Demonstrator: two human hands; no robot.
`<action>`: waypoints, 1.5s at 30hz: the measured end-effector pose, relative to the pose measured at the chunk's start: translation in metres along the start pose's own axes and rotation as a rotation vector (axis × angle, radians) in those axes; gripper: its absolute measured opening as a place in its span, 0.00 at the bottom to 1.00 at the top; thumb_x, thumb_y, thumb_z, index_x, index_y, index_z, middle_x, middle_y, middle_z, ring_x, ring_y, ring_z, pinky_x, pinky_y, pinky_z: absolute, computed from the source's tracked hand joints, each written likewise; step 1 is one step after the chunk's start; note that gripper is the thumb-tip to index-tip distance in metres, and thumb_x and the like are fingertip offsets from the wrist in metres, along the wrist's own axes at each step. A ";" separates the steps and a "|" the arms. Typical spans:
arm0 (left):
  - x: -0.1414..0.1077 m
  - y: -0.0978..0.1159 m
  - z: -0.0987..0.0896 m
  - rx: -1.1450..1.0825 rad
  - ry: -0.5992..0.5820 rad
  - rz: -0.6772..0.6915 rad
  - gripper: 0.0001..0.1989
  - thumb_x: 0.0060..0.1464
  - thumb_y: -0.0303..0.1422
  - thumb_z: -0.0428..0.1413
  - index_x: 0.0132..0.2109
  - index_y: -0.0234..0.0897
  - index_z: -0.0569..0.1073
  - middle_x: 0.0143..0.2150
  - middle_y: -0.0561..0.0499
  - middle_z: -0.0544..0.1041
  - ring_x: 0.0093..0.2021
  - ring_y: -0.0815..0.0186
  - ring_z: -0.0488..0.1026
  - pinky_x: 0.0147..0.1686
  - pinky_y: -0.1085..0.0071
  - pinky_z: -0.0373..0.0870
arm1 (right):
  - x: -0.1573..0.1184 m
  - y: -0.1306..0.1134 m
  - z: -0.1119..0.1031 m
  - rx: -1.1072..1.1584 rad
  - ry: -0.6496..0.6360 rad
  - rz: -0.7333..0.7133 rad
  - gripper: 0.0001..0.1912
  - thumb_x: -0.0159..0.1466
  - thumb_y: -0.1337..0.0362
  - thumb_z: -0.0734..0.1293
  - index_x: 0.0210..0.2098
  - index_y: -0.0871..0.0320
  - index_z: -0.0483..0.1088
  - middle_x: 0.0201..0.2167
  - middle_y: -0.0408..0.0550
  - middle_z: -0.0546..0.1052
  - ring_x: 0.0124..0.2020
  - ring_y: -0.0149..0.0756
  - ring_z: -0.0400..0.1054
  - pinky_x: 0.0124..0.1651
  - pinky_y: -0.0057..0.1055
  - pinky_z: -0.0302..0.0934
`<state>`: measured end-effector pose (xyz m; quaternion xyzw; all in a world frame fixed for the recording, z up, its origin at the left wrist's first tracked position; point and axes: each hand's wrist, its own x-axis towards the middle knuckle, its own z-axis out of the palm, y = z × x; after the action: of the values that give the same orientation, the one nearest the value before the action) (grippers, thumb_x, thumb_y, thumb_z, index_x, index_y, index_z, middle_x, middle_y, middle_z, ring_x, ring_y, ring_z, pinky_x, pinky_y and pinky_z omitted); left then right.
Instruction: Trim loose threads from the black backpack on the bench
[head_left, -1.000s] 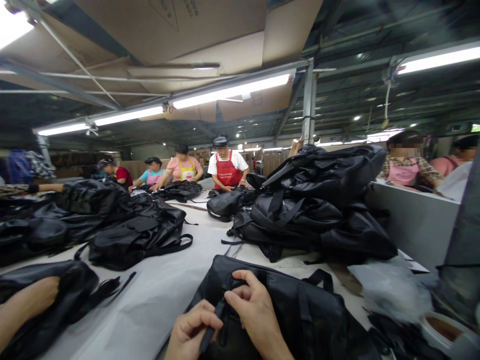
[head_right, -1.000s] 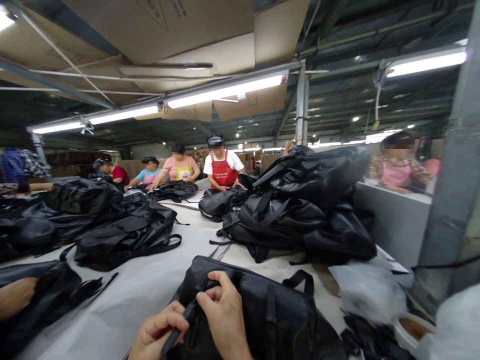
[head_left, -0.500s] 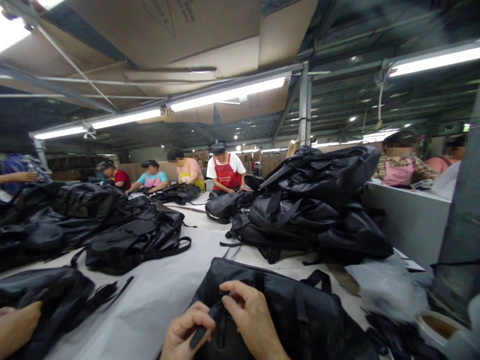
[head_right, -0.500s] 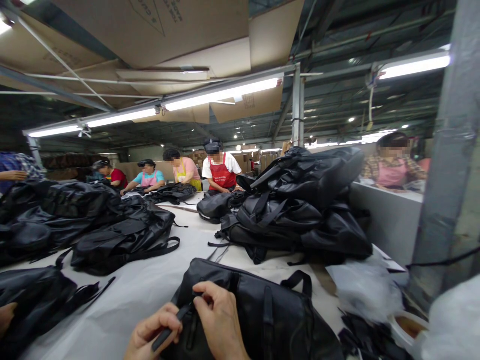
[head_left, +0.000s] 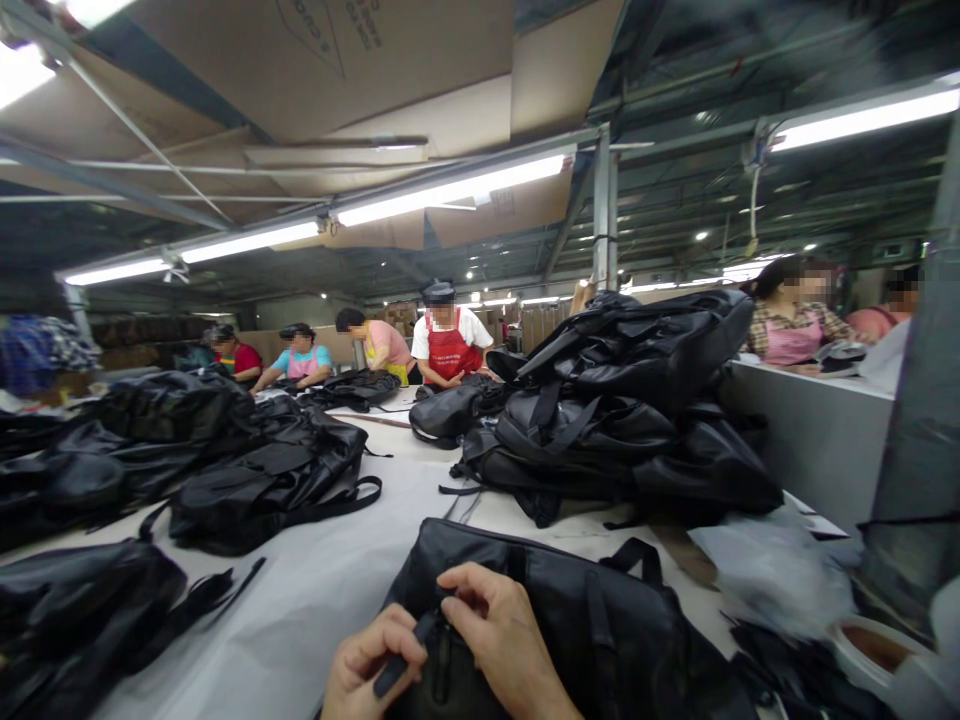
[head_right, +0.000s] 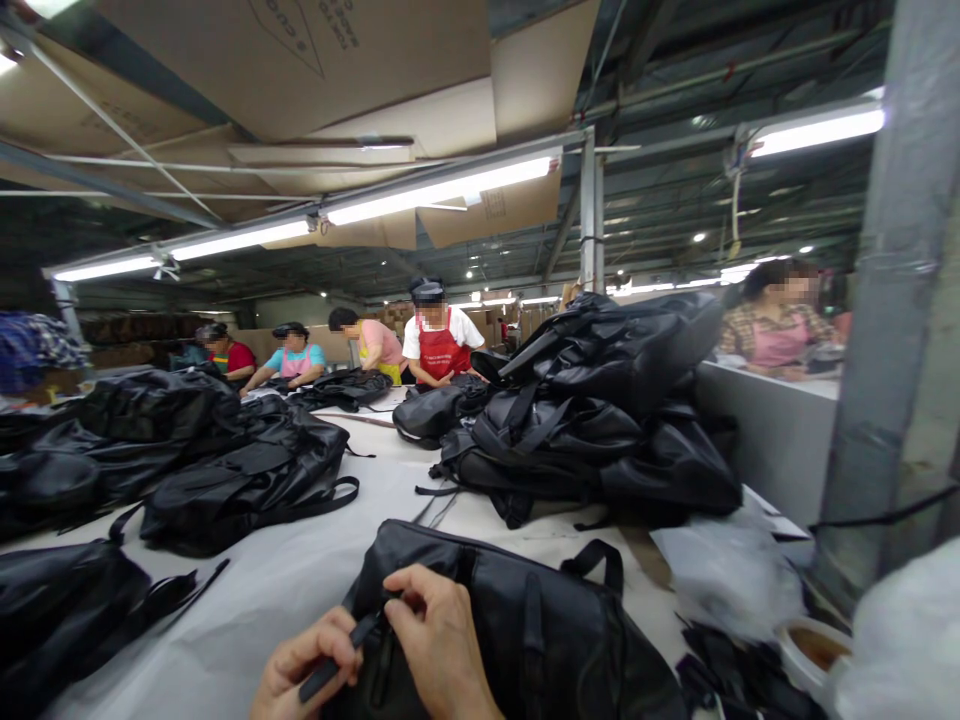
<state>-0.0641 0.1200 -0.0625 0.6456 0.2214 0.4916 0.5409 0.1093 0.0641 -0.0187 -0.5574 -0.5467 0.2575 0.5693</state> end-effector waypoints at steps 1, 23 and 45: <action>0.000 0.002 0.002 -0.003 0.018 -0.004 0.16 0.43 0.46 0.68 0.24 0.37 0.78 0.27 0.52 0.68 0.29 0.68 0.66 0.32 0.72 0.61 | 0.000 0.000 0.000 -0.007 0.000 -0.001 0.12 0.56 0.66 0.64 0.36 0.53 0.78 0.23 0.41 0.73 0.26 0.34 0.66 0.32 0.28 0.60; 0.022 -0.026 0.028 0.100 0.133 -0.354 0.33 0.35 0.63 0.60 0.30 0.36 0.68 0.16 0.60 0.62 0.11 0.78 0.51 0.11 0.79 0.42 | -0.003 -0.003 -0.007 -0.247 -0.119 -0.185 0.16 0.62 0.71 0.59 0.43 0.55 0.75 0.37 0.46 0.79 0.40 0.41 0.72 0.44 0.33 0.61; 0.019 -0.023 0.053 -0.032 0.061 -0.139 0.26 0.48 0.55 0.60 0.30 0.33 0.74 0.24 0.54 0.68 0.20 0.74 0.59 0.20 0.78 0.55 | 0.001 -0.004 0.010 0.448 0.054 0.223 0.22 0.49 0.51 0.69 0.35 0.59 0.63 0.14 0.32 0.62 0.13 0.24 0.54 0.16 0.21 0.51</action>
<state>-0.0039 0.1172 -0.0720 0.6048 0.2740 0.4757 0.5769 0.0989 0.0675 -0.0167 -0.4809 -0.3957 0.4183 0.6612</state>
